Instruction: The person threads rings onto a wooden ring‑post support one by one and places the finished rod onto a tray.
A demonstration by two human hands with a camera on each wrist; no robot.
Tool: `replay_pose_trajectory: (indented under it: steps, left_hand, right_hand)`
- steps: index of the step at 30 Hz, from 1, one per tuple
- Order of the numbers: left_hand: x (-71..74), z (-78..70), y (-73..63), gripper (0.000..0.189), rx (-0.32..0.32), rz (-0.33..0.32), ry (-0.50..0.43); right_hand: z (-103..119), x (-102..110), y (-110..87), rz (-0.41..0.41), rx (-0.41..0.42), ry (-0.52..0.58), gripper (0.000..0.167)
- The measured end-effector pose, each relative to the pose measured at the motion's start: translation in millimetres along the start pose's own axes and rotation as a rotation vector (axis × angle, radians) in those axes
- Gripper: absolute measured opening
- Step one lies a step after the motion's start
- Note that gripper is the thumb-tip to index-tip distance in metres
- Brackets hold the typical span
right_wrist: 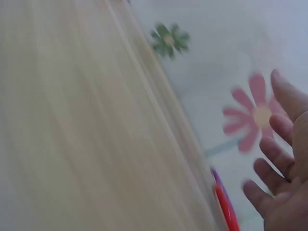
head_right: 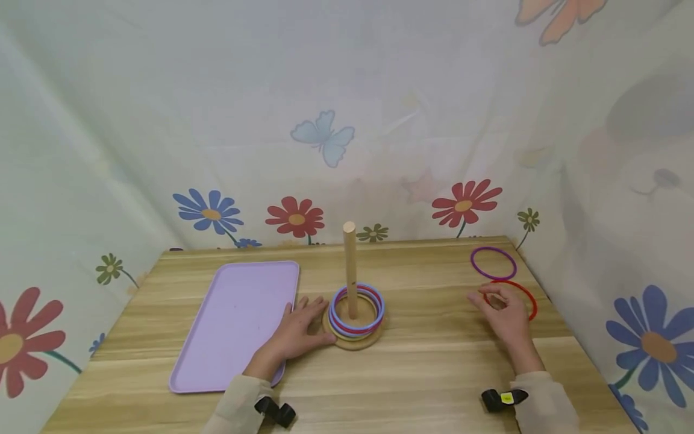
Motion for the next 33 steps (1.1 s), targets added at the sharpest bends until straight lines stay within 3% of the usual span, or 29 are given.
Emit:
replay_pose_trajectory:
  steps: [4,9,23,33]
  left_hand:
    - [-0.4,-0.8,0.1,0.091,0.000,-0.008,-0.003]
    - [-1.7,-1.5,-0.5,0.091,-0.002,0.003,-0.015]
    - [-0.3,-0.6,-0.3,0.092,0.009,0.005,-0.003]
    - [-0.9,0.1,-0.7,0.092,0.006,0.002,-0.005]
  right_hand:
    - [-22,27,6.4,-0.149,-0.060,-0.093,0.043]
    - [-43,51,8.5,-0.197,-0.059,-0.199,0.055]
    - [-57,61,15.1,0.098,0.108,-0.378,0.073]
    - [-62,61,12.5,0.086,0.121,-0.384,0.062]
Point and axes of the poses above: each hand's wrist, its own y-axis towards the middle knuckle, its own x-axis out of the back of the hand, z = x × y, the point moved 2 cm from there along y, towards the middle knuckle, and after that the axes turned 11 degrees about -z, right-handed, at the moved point
